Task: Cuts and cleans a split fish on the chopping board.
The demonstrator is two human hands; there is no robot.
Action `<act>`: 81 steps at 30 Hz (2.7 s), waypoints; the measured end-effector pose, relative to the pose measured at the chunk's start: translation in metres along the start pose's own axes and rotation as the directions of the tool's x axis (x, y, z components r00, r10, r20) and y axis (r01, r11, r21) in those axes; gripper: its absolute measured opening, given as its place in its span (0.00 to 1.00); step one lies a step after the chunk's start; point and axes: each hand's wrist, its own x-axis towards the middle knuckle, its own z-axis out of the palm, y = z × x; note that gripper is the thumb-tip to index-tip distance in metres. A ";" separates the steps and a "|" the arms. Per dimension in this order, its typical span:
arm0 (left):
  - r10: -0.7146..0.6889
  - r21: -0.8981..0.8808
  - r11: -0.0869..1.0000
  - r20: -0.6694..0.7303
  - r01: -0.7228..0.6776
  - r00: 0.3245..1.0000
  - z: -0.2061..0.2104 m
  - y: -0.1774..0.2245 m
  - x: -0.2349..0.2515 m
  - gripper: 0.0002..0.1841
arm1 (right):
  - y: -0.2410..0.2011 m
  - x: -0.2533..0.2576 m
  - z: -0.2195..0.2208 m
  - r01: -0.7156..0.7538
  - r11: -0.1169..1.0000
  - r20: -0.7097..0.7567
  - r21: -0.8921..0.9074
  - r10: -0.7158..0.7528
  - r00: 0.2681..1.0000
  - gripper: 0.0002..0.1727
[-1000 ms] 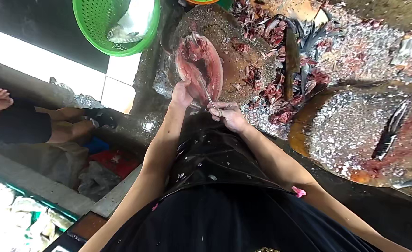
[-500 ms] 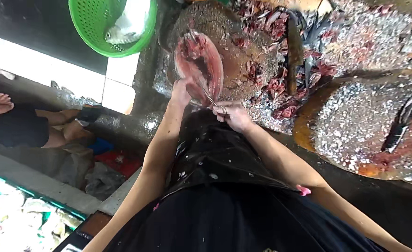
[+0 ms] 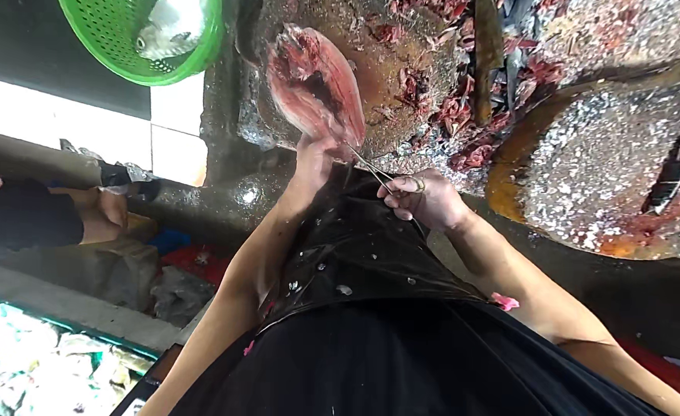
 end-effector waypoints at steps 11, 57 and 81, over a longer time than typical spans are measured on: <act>0.064 -0.093 0.993 -0.085 -0.072 0.994 0.017 -0.005 -0.004 0.29 | 0.011 -0.005 0.029 0.089 0.973 -0.164 -0.213 -0.125 0.979 0.09; 0.029 0.005 1.000 -0.169 -0.028 0.985 -0.012 0.014 0.005 0.26 | 0.032 -0.006 -0.023 0.102 -0.063 0.119 -0.993 -0.394 0.911 0.26; 0.107 0.282 0.958 -0.217 -0.042 0.970 -0.036 0.049 0.046 0.25 | 0.019 0.014 -0.025 -0.093 0.491 -0.312 -0.866 -0.386 0.868 0.18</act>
